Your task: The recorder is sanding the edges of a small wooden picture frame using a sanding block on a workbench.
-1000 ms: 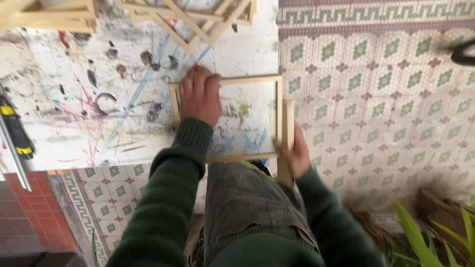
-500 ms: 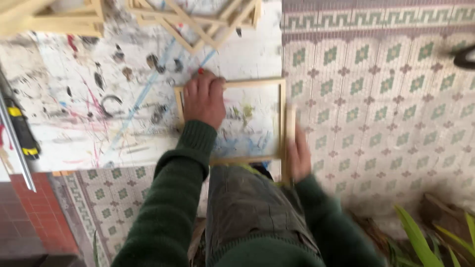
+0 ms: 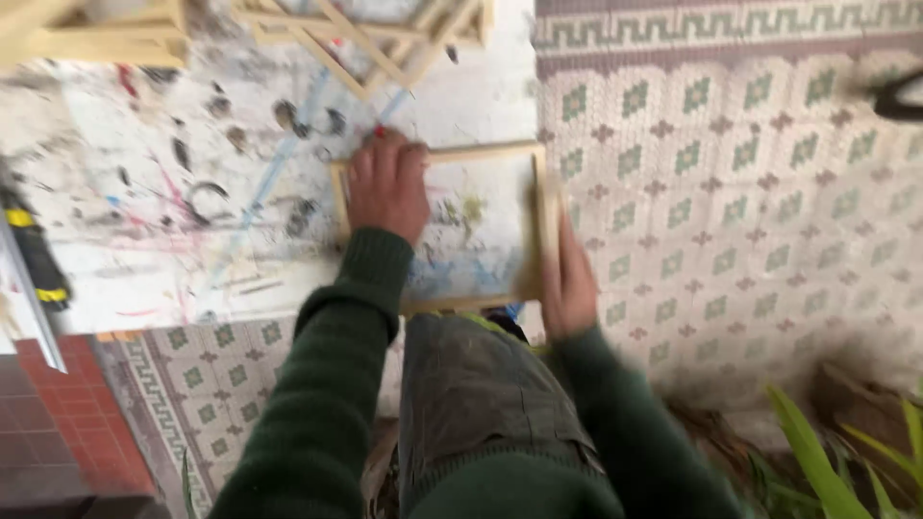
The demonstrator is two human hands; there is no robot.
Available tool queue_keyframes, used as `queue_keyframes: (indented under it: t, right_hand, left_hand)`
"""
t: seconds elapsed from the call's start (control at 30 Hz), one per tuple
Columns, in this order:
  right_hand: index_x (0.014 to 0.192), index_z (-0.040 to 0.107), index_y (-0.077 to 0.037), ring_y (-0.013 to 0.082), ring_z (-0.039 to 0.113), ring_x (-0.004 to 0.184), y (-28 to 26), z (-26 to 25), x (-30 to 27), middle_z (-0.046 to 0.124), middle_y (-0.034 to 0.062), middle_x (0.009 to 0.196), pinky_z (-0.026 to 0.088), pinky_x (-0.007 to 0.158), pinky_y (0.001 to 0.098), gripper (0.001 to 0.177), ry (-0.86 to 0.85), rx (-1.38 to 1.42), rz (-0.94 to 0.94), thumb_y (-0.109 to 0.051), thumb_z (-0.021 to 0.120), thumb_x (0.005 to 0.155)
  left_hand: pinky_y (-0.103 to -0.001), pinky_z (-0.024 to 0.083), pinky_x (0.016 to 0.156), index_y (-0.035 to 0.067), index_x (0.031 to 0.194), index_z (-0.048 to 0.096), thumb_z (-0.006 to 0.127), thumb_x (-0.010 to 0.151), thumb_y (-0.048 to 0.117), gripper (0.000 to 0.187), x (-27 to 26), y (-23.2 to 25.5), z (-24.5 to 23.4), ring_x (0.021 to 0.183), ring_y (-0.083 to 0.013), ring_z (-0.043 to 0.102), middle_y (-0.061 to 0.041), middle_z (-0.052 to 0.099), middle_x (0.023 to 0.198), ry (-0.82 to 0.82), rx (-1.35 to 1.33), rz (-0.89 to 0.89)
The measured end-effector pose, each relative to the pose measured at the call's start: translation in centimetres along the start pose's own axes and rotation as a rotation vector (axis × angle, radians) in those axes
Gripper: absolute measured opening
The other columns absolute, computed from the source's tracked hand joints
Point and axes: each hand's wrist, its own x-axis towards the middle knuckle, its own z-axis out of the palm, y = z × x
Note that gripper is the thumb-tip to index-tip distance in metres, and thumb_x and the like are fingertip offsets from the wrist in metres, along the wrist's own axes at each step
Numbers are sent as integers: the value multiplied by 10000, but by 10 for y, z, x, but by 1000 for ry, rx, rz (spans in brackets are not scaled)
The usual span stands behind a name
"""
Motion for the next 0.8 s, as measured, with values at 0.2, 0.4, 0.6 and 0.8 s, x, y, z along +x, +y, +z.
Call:
queue_keyframes:
  t: [0.2, 0.4, 0.6, 0.8]
  right_hand:
    - [1620, 433, -145, 379, 659, 956, -12, 5, 92, 682, 208, 1249, 557, 848, 459, 511, 22, -295, 76, -252, 493, 1125]
    - [1513, 518, -149, 364, 662, 919, 20, -10, -55, 622, 218, 1332, 538, 673, 422, 530, 27, -546, -64, -189, 639, 999]
    - [1538, 530, -242, 319, 663, 879, -9, -12, 54, 613, 184, 1275, 541, 624, 420, 541, 95, -622, -184, -218, 661, 1014]
    - [1473, 557, -235, 360, 650, 963, 2, -18, -75, 592, 231, 1307, 547, 625, 410, 538, 28, -654, -122, -231, 651, 944]
  left_hand:
    - [-497, 452, 980, 143, 1143, 674, 709, 989, 135, 158, -10, -9, 13, 1173, -329, 554, -73, 597, 1287, -28, 48, -3]
    - [-497, 434, 1005, 116, 1133, 677, 716, 911, 112, 226, -1, -5, 5, 1144, -335, 544, -88, 584, 1199, 42, -25, 59]
    - [-481, 427, 1024, 99, 1121, 656, 724, 973, 116, 164, -2, -4, 7, 1152, -315, 545, -80, 585, 1208, 57, -8, 59]
    - [-481, 427, 1008, 103, 1149, 666, 698, 951, 94, 201, 1, -1, 0, 1142, -326, 543, -85, 593, 1218, 25, -29, 41]
